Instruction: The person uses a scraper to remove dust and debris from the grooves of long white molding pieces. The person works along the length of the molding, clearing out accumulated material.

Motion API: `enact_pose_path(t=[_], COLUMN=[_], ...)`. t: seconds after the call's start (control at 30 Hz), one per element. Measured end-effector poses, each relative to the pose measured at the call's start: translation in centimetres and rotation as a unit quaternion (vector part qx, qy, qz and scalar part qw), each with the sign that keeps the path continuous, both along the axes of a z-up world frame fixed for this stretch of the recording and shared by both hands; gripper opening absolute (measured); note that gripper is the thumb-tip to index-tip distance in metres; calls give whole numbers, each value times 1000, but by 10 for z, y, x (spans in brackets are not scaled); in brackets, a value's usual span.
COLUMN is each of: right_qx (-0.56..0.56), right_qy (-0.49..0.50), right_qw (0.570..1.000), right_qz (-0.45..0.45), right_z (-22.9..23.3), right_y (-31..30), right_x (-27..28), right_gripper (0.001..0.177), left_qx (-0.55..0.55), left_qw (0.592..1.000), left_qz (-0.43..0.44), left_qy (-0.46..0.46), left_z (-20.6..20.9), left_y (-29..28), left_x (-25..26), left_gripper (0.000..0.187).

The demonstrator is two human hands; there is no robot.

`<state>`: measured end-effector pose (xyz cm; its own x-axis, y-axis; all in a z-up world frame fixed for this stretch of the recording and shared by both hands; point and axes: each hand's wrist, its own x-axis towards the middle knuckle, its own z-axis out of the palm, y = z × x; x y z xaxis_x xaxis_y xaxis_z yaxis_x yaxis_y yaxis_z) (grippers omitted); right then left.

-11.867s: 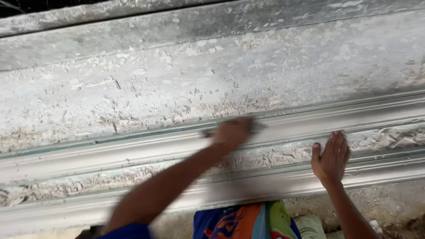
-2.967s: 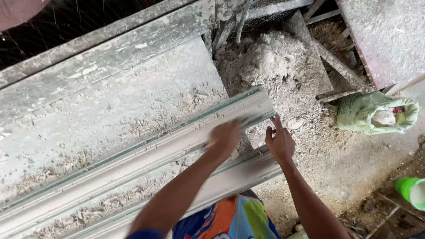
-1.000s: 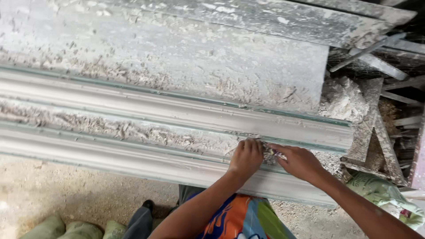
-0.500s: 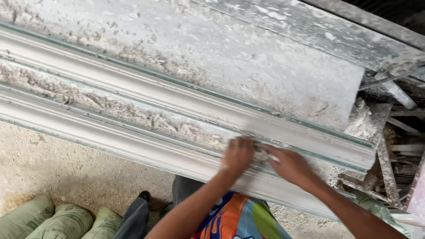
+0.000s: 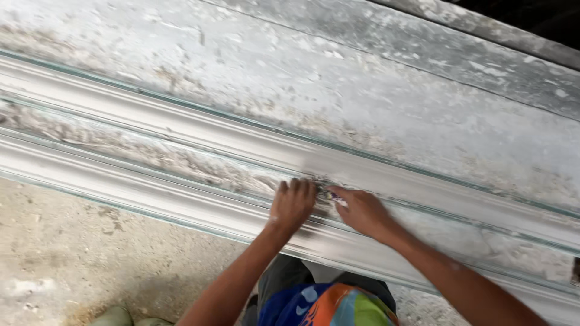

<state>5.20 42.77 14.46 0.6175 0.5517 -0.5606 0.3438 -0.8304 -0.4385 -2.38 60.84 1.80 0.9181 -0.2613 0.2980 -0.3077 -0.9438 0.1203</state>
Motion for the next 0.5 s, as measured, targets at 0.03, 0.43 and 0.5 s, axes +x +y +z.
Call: enact_pose_path(t=[0.03, 0.43, 0.5], right_qx=[41, -13, -62], right_qy=[0, 14, 28], right_qw=[999, 1000, 997], right_qz=[-3, -17, -30], right_z=[1, 12, 19], right_y=[36, 158, 185], right_x=[-1, -18, -12], right_gripper=[50, 52, 51], left_qx=[37, 10, -21], left_qw=[999, 995, 997], left_qz=[25, 81, 63], left_qy=[23, 55, 28], left_z=[9, 0, -2], left_y=[38, 133, 150], left_x=[-1, -9, -6], left_gripper=[20, 21, 23])
